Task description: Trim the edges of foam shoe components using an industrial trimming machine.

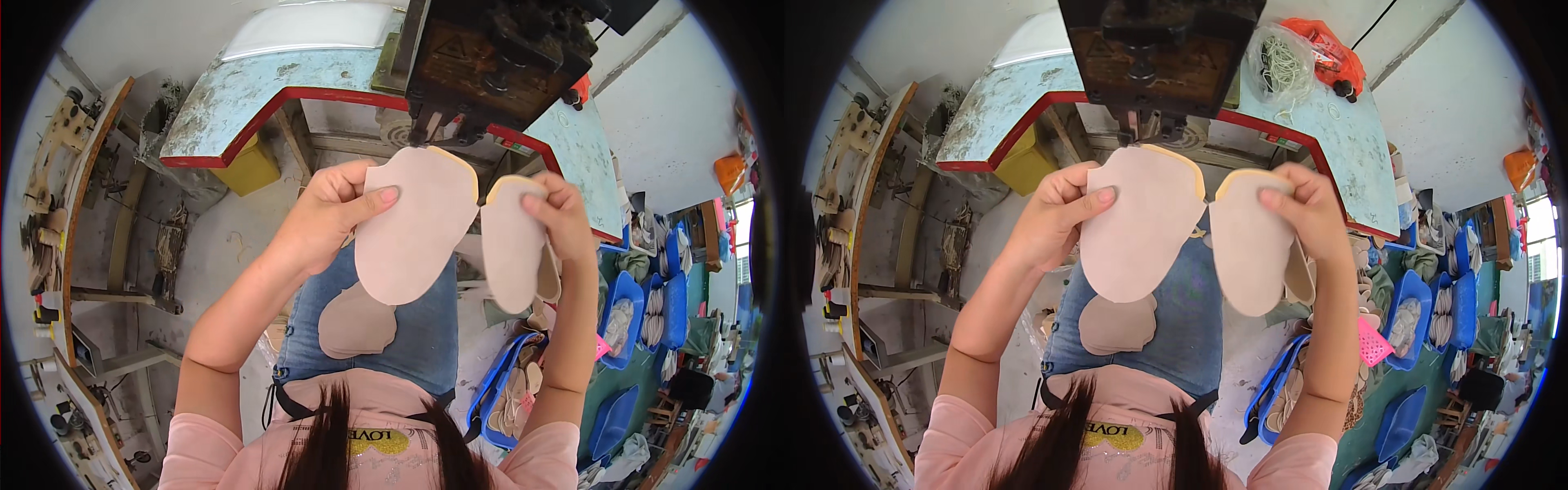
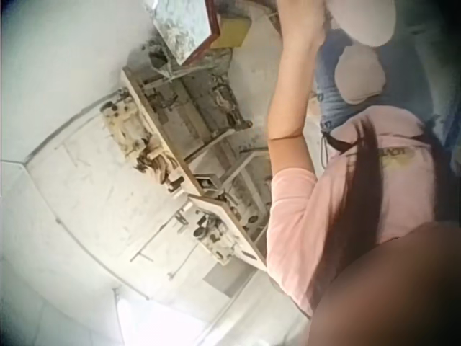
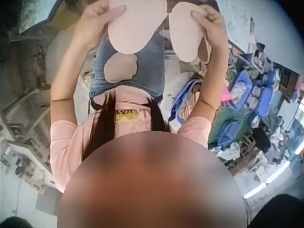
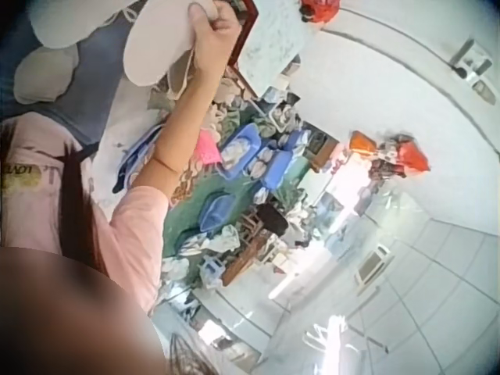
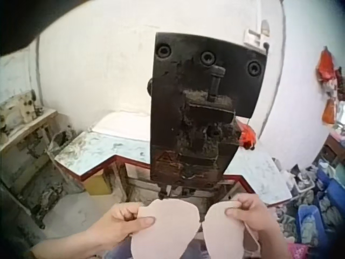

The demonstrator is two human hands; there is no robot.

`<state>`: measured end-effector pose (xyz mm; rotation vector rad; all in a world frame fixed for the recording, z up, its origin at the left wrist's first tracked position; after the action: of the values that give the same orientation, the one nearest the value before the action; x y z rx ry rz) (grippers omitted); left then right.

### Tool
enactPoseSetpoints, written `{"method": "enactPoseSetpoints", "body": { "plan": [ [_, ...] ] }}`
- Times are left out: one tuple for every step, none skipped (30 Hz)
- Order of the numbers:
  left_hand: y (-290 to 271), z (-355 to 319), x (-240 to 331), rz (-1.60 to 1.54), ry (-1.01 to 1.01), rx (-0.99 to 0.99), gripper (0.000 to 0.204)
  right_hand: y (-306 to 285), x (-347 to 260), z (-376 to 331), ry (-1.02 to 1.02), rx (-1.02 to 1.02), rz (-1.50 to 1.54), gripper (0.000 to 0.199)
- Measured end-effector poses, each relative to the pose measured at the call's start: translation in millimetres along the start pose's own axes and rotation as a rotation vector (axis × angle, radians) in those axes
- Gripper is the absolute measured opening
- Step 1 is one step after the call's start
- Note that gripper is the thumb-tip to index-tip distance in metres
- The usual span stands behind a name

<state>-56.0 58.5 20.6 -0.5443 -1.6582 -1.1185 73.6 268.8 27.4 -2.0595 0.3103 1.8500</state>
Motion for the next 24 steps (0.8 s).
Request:
{"method": "enactPoseSetpoints", "body": {
  "plan": [
    [-1.4,-1.6,-2.6,-0.001,-0.001,0.001,0.015,1.4,-8.8,4.4,-0.009,0.028,-0.032,0.013],
    [-3.7,-3.6,-4.0,-0.009,0.014,0.038,0.013,1.6,-16.8,7.5,-0.02,0.057,-0.063,0.014],
    [-7.1,-5.9,-5.3,-0.015,0.03,0.079,0.012,5.0,-23.8,11.4,-0.022,0.056,-0.06,0.014],
    [-10.3,-7.9,-8.7,-0.01,0.03,0.082,0.012,9.2,-32.5,15.5,-0.056,0.051,-0.089,0.014],
    [-15.4,-9.6,-11.9,-0.012,0.036,0.101,0.012,12.0,-41.3,18.8,-0.089,0.05,-0.121,0.014],
    [-18.8,-11.6,-13.8,-0.014,0.043,0.121,0.012,13.7,-47.2,22.9,-0.09,0.051,-0.118,0.014],
    [-18.8,-13.9,-15.1,-0.011,0.042,0.121,0.012,16.4,-53.9,27.5,-0.116,0.034,-0.172,0.014],
    [-17.9,-16.2,-15.8,-0.005,0.046,0.127,0.012,18.0,-61.1,32.2,-0.142,0.018,-0.228,0.014],
    [-16.7,-18.6,-16.4,0.001,0.05,0.133,0.013,19.3,-66.4,37.9,-0.145,-0.013,-0.239,0.017],
    [-13.3,-20.2,-17.8,0.003,0.049,0.133,0.013,19.1,-70.0,43.6,-0.145,-0.012,-0.237,0.017],
    [-7.4,-20.9,-20.7,-0.023,0.033,0.131,0.014,20.6,-74.6,48.9,-0.17,-0.038,-0.243,0.017],
    [-2.6,-21.6,-23.5,-0.05,0.017,0.13,0.016,22.3,-77.9,54.9,-0.195,-0.064,-0.249,0.016],
    [0.9,-21.1,-28.8,-0.084,0.025,0.083,0.019,23.3,-76.3,64.4,-0.194,-0.064,-0.248,0.016],
    [4.6,-20.4,-32.0,-0.084,0.024,0.081,0.019,24.4,-81.1,72.9,-0.339,-0.049,-0.22,0.015],
    [9.2,-19.8,-36.8,-0.172,-0.002,0.083,0.019,24.9,-87.8,76.6,-0.484,-0.033,-0.191,0.014],
    [12.7,-19.6,-40.3,-0.26,-0.029,0.085,0.019,23.5,-89.4,80.4,-0.483,-0.031,-0.192,0.014],
    [13.4,-20.0,-40.8,-0.287,-0.033,0.095,0.019,26.1,-87.7,85.1,-0.412,-0.079,-0.219,0.013],
    [11.4,-20.2,-40.6,-0.286,-0.034,0.094,0.019,29.0,-84.5,87.7,-0.34,-0.127,-0.246,0.013],
    [6.2,-20.9,-38.9,-0.248,-0.015,0.104,0.018,30.4,-83.8,87.4,-0.34,-0.126,-0.246,0.013],
    [-0.2,-21.8,-36.6,-0.21,0.005,0.115,0.017,32.3,-83.0,86.4,-0.35,-0.123,-0.228,0.012],
    [-11.6,-22.7,-35.7,-0.207,0.009,0.122,0.017,35.4,-80.9,86.7,-0.362,-0.126,-0.207,0.012],
    [-29.8,-22.9,-30.9,-0.109,0.062,0.184,0.017,37.4,-77.0,86.3,-0.365,-0.134,-0.203,0.012],
    [-40.8,-19.6,-26.0,-0.019,0.112,0.231,0.017,30.9,-75.4,81.3,-0.39,-0.039,-0.271,0.012],
    [-44.4,-14.3,-20.1,-0.02,0.112,0.232,0.017,27.0,-74.2,76.3,-0.417,0.05,-0.332,0.011]
  ]
}}
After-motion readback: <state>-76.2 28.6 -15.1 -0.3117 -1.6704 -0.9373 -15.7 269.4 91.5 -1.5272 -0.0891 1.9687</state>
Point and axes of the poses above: each hand's wrist, its own z-axis towards the middle knuckle, its own y-axis out of the palm, x = y × z, the point moved 6 cm from there along z, towards the middle knuckle, and after that the axes turned 1 degree about y, right-handed, at the moved point
